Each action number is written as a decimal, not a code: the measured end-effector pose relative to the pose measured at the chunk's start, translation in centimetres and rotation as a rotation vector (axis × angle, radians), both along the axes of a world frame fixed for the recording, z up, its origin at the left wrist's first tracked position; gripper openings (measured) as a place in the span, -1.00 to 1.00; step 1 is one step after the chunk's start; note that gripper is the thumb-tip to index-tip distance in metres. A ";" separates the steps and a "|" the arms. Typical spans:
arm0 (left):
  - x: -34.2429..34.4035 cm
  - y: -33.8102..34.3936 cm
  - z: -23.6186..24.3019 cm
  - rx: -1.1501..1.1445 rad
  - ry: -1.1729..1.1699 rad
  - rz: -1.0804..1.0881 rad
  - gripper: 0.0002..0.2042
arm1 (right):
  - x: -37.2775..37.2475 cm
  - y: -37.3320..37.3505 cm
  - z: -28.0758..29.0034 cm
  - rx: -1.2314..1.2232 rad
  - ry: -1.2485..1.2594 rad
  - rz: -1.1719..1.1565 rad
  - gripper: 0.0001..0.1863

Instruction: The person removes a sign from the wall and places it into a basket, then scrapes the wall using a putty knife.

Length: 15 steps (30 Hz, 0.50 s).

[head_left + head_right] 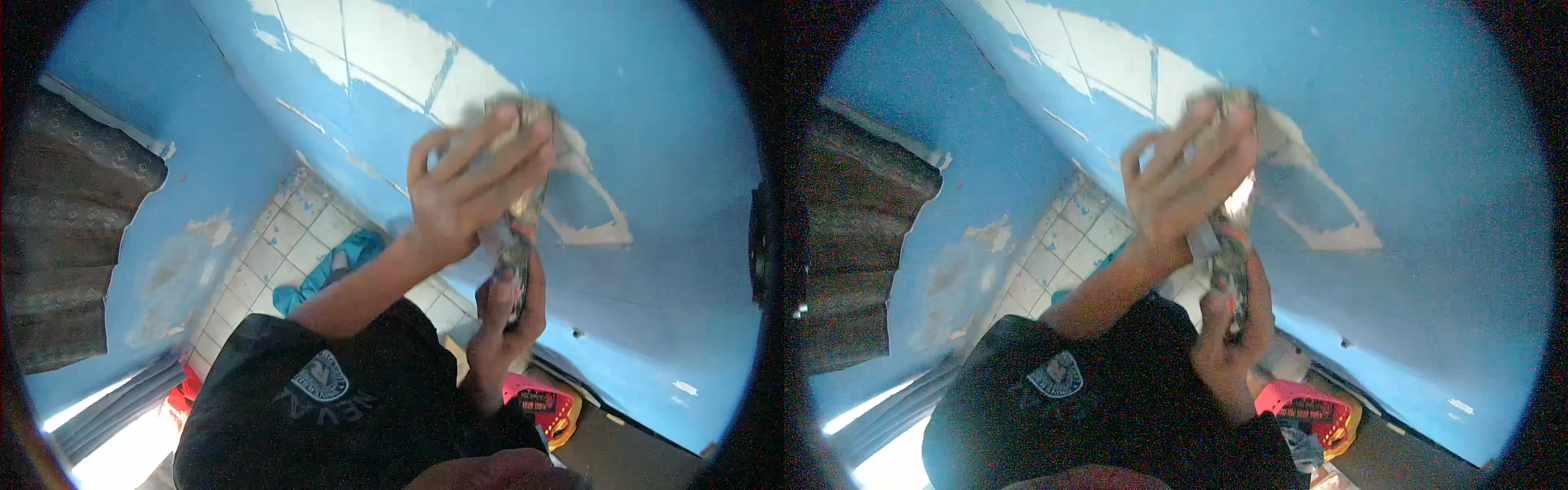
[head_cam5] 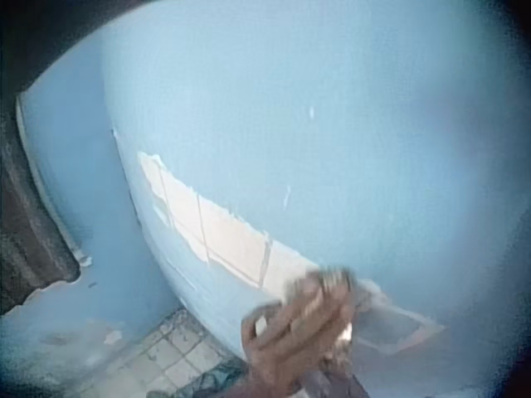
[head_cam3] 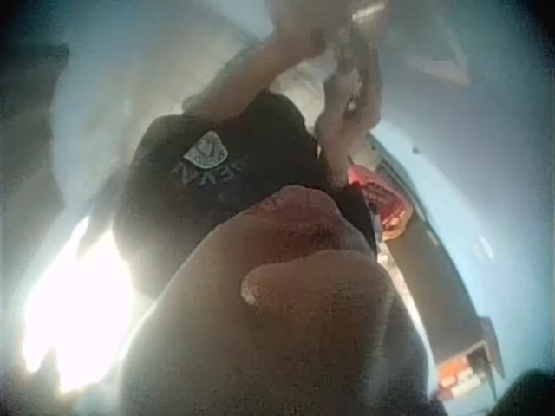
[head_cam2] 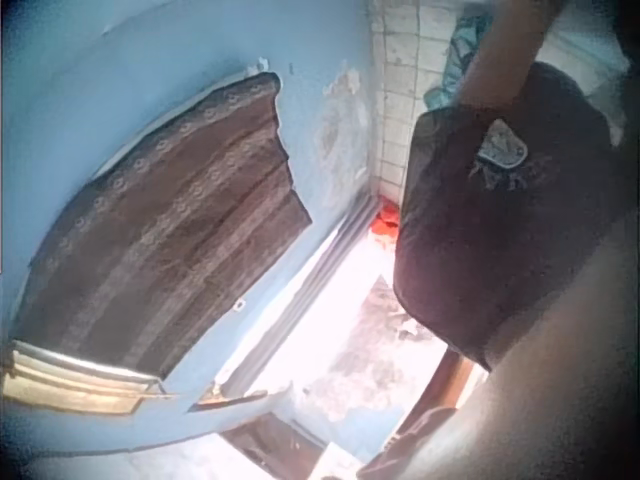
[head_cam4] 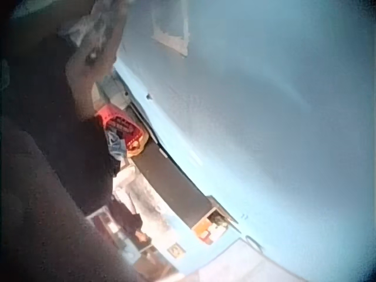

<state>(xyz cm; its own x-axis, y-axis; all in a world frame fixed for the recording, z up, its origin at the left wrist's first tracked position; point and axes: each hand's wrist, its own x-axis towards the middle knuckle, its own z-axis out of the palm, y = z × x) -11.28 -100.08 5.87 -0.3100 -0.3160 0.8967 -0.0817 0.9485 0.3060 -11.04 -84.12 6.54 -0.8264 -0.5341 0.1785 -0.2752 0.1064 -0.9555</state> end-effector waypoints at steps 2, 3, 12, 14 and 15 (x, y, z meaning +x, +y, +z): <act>-0.6 0.1 -0.8 0.005 0.054 -0.022 -0.69 | 0.2 0.1 0.1 0.006 -0.056 0.019 -0.42; -0.8 0.1 -0.7 0.018 0.099 -0.049 -0.67 | 0.1 -0.2 0.4 -0.001 -0.075 0.032 -0.42; -0.9 0.1 -1.2 0.033 0.078 -0.054 -0.65 | 1.8 -0.3 0.1 -0.008 -0.077 0.015 -0.38; -0.2 -0.2 0.0 0.103 0.065 -0.117 -0.65 | 1.5 -0.1 -0.9 0.008 0.017 0.007 -0.38; 0.1 0.4 -0.3 0.106 0.066 -0.110 -0.65 | 1.3 0.2 -1.3 0.022 0.064 0.007 -0.38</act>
